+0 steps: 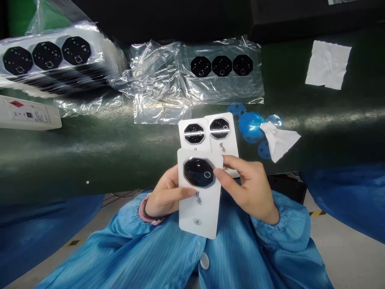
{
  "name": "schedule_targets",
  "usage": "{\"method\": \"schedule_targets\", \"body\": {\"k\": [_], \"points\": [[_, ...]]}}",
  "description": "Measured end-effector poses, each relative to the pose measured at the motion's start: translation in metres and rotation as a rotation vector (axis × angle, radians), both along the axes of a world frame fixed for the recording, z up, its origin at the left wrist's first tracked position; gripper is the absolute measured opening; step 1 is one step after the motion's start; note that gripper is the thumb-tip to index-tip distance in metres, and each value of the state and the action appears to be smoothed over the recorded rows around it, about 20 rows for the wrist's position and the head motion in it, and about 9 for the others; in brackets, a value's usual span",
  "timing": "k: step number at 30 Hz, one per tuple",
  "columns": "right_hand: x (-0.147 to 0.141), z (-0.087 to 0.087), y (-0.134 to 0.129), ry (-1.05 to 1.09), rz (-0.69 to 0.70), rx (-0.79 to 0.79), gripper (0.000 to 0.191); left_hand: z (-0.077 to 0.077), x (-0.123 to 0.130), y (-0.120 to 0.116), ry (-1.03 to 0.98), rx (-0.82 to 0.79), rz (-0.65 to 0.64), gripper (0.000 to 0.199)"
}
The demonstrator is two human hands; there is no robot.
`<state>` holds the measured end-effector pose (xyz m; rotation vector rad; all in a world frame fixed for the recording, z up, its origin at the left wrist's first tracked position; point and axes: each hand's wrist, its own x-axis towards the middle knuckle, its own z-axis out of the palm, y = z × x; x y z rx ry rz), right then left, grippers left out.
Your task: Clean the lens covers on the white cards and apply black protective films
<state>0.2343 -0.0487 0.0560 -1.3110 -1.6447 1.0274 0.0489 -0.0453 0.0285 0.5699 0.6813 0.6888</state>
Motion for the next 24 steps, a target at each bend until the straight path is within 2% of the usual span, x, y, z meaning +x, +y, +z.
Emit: {"method": "schedule_targets", "body": {"k": [3,6,8,11,13,16,20,24], "points": [[0.000,-0.009,-0.001,-0.124,-0.093,0.055,0.029,-0.003,-0.005,0.001,0.169,0.114,0.072,0.043],[0.004,-0.028,-0.009,-0.407,-0.178,0.289,0.036,-0.009,-0.017,0.008,0.417,0.316,0.220,0.060],[0.009,-0.041,-0.017,-0.591,-0.117,0.427,0.039,-0.014,-0.025,0.016,0.560,0.434,0.278,0.070],[0.016,-0.052,-0.031,-0.777,0.035,0.462,0.040,-0.020,-0.030,0.025,0.698,0.510,0.262,0.080],[0.021,-0.054,-0.039,-0.847,0.076,0.479,0.040,-0.023,-0.030,0.028,0.742,0.518,0.230,0.082],[0.025,-0.054,-0.047,-0.837,0.059,0.514,0.044,-0.027,-0.026,0.028,0.765,0.537,0.218,0.083],[0.027,-0.055,-0.050,-0.708,-0.007,0.567,0.056,-0.030,-0.023,0.026,0.837,0.568,0.202,0.082],[0.023,-0.052,-0.048,-0.559,-0.135,0.572,0.060,-0.033,-0.018,0.027,0.981,0.720,0.200,0.077]]}}
